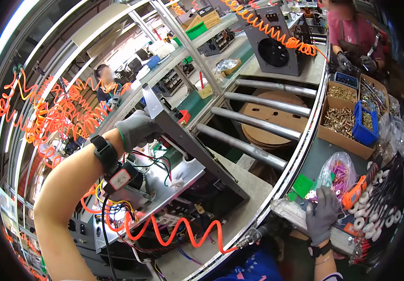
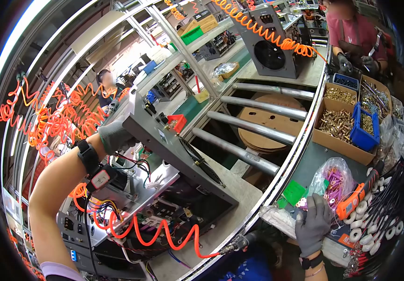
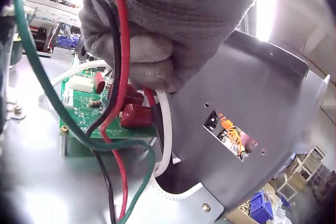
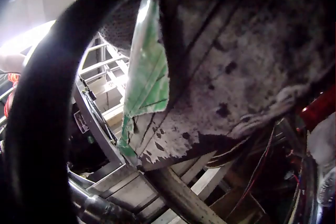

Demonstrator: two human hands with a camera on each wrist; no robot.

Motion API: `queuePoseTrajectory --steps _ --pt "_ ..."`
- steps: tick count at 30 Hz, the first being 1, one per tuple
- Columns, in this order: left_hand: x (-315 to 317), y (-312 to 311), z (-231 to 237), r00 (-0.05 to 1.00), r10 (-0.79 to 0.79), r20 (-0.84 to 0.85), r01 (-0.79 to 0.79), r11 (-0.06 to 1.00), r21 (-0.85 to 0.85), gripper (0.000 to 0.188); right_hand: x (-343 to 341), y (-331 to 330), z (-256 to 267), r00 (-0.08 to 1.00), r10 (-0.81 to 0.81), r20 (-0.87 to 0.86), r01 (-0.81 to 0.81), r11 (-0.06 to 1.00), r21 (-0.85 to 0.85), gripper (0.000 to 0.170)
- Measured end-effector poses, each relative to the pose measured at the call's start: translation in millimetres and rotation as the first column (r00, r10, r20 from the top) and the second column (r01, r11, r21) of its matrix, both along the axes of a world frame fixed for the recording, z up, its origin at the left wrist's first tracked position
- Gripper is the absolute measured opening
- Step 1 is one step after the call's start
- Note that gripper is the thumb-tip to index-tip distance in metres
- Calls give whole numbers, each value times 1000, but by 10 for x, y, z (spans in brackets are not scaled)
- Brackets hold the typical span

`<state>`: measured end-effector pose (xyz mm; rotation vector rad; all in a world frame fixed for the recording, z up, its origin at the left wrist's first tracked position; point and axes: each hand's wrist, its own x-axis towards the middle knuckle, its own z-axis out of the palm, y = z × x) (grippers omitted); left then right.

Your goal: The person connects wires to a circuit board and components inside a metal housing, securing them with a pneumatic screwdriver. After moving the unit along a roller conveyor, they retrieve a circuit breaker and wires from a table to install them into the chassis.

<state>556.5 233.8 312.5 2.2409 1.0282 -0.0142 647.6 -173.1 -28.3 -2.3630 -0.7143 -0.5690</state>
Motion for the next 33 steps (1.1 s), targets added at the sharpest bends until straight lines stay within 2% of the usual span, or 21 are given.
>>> queuePoseTrajectory --steps 9,12,14,16,19,23,24,28,30,33 --pt "79 58 49 999 -34 -27 29 986 -166 14 19 -18 -26 1000 22 -3 -23 1000 -21 47" --pt "134 177 88 990 -62 -124 33 975 -220 13 25 -14 -49 1000 20 -4 -20 999 -25 47" --pt "132 139 63 998 -47 -32 37 966 -255 13 23 -5 -42 1000 14 -4 -14 999 -39 47" --pt "109 101 39 998 -61 8 61 971 -232 13 13 0 -28 1000 12 -8 -13 999 -50 47" --pt "37 78 14 991 -134 -14 132 985 -112 22 5 6 -7 1000 11 -14 -12 999 -53 47" --pt "10 78 0 995 -27 -97 15 992 -127 25 -10 8 -8 1000 17 -9 -17 999 -41 46" --pt "22 93 -45 999 42 -15 -44 985 -166 16 -6 9 -8 1000 16 -6 -16 999 -38 46" --pt "71 150 -34 998 -28 -64 18 988 -151 16 -13 5 9 1000 11 -2 -11 999 -44 46" --pt "65 220 -32 992 -91 -92 77 987 -140 22 -5 6 5 1000 13 -8 -13 999 -44 46" --pt "74 125 -5 992 -105 -63 100 991 -85 22 2 9 -11 1000 12 -13 -13 999 -38 46"
